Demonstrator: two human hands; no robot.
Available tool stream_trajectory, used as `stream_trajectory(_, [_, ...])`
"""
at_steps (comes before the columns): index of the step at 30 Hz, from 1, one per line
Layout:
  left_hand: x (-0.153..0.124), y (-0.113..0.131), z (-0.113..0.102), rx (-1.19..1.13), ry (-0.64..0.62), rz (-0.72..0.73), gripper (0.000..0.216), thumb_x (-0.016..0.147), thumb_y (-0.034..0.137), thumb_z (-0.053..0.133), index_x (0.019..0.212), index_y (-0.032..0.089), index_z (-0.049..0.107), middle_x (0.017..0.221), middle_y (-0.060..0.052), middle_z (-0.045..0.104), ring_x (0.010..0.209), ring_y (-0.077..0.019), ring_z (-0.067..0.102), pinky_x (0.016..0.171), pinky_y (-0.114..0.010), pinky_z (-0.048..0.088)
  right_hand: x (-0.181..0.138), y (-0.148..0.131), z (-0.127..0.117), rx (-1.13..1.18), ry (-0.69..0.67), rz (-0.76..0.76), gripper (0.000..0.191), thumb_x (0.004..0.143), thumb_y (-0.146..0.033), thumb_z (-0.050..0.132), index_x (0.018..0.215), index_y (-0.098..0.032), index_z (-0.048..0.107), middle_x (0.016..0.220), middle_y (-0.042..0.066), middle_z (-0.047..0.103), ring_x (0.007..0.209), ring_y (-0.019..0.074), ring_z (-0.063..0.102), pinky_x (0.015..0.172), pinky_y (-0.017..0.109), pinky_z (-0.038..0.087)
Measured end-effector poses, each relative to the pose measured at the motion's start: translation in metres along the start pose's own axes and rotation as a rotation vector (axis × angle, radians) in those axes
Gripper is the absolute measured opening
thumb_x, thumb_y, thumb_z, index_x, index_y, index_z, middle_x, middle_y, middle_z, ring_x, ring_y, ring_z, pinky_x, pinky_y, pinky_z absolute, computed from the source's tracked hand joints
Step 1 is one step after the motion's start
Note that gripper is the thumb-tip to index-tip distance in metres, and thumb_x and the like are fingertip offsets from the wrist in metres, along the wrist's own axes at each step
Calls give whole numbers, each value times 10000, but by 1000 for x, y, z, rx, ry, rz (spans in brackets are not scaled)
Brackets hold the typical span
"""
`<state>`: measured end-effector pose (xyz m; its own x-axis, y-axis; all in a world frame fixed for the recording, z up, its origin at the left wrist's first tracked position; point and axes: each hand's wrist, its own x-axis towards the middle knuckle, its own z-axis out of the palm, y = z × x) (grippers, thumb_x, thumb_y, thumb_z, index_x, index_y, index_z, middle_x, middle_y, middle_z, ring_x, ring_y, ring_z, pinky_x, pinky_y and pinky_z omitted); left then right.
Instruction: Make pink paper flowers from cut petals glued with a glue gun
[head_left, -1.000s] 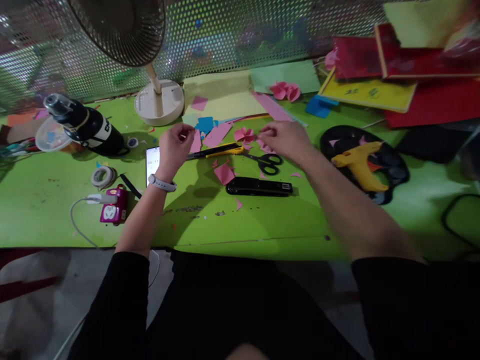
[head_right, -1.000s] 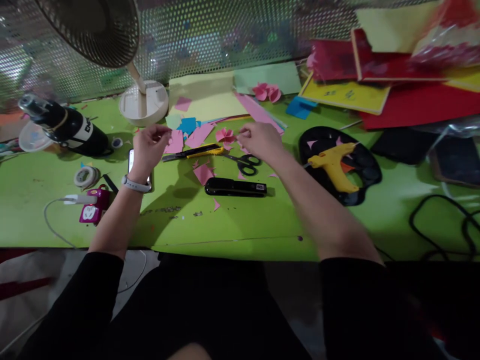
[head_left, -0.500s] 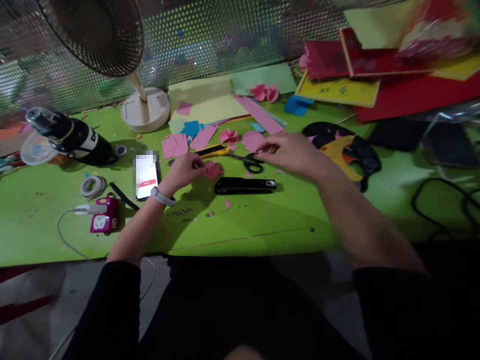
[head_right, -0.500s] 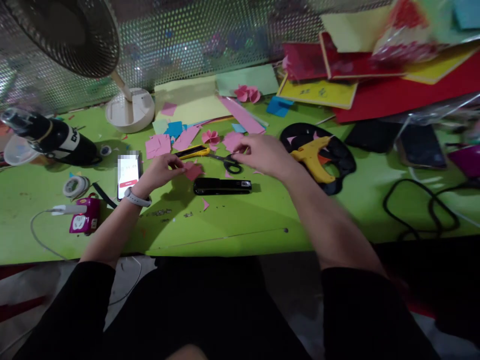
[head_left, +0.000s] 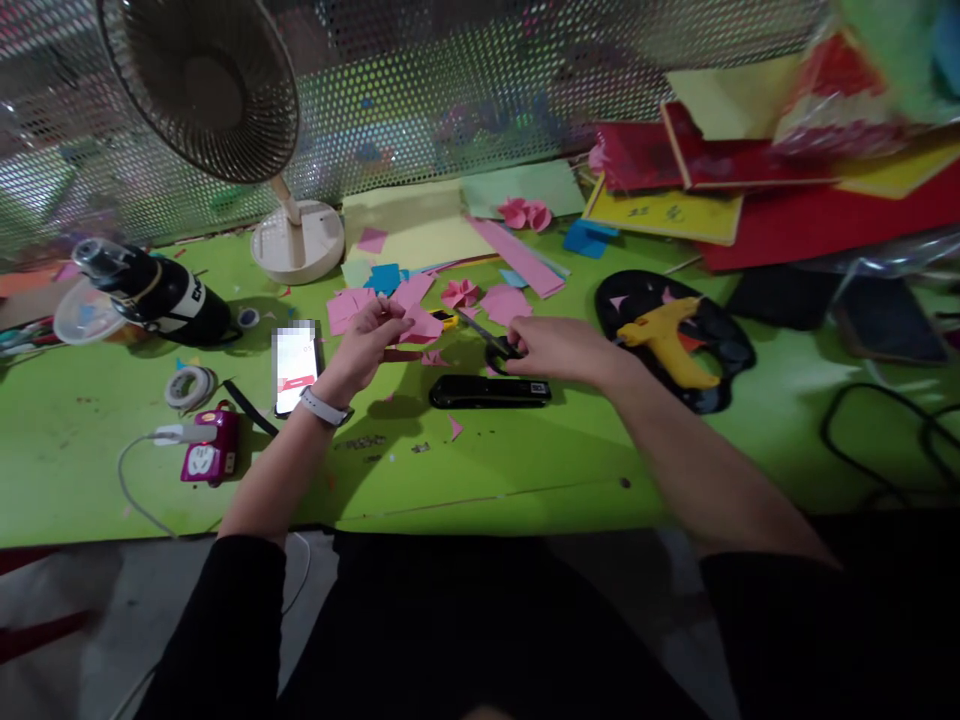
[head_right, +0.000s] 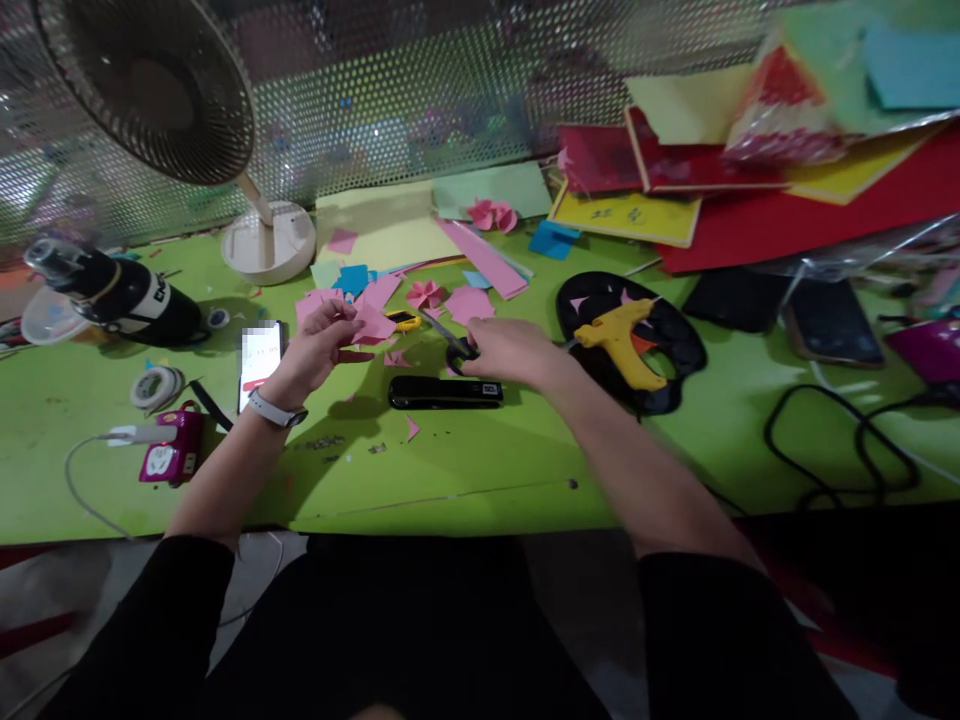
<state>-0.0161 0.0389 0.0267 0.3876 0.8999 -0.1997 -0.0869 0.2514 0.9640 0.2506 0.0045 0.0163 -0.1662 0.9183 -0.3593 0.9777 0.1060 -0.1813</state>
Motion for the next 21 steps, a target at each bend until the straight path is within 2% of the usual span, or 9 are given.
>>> stream_trajectory(4, [3, -1, 1, 55, 29, 149, 280, 759, 127, 687, 990, 196, 542, 984, -19, 631, 745, -92, 652, 694, -257, 589, 1, 2, 2, -28, -2, -24, 203, 772, -364, 620, 888, -203, 582, 894, 93, 697, 682, 216, 605, 511, 312, 327])
stream_trajectory(7, [7, -2, 3, 100, 48, 238, 473, 736, 88, 706, 1154, 244, 549, 1166, -56, 625, 816, -102, 654, 755, -264, 580, -1, 5, 3, -43, 11, -27, 214, 780, -379, 601, 896, -201, 575, 919, 101, 694, 714, 226, 609, 526, 313, 342])
stream_trajectory(10, [11, -4, 5, 100, 62, 269, 637, 712, 53, 721, 1270, 286, 521, 1190, -56, 635, 897, -124, 658, 801, -269, 571, -6, 6, 2, -56, 0, -19, 212, 773, -378, 607, 888, -202, 576, 916, 102, 694, 724, 234, 610, 532, 312, 349])
stream_trajectory(12, [11, -5, 5, 60, 58, 245, 627, 725, 54, 715, 1281, 277, 531, 1135, -47, 657, 912, -129, 665, 822, -280, 571, -9, 6, 1, -69, 1, -14, 182, 768, -350, 612, 875, -205, 584, 909, 102, 697, 721, 234, 611, 536, 311, 349])
stream_trajectory(15, [8, -6, 6, -9, 27, 121, 481, 772, 102, 710, 1218, 235, 590, 981, -23, 686, 864, -123, 684, 803, -281, 582, -11, 9, 1, -80, 5, -6, 145, 760, -323, 611, 853, -212, 604, 884, 96, 704, 721, 240, 619, 538, 312, 347])
stream_trajectory(18, [6, -8, 9, -62, 33, 16, 331, 787, 184, 745, 1101, 216, 645, 913, -6, 701, 797, -111, 694, 681, -228, 575, -10, 20, 2, -18, 11, 7, 162, 739, -322, 625, 865, -220, 626, 858, 71, 711, 739, 247, 639, 559, 316, 373])
stream_trajectory(21, [4, -9, 14, -118, 72, -68, 312, 804, 232, 749, 1100, 221, 655, 899, -8, 715, 682, -87, 681, 492, -166, 477, -6, 33, 5, 174, 34, 12, 172, 713, -306, 662, 864, -227, 635, 834, 39, 713, 746, 231, 654, 618, 316, 434])
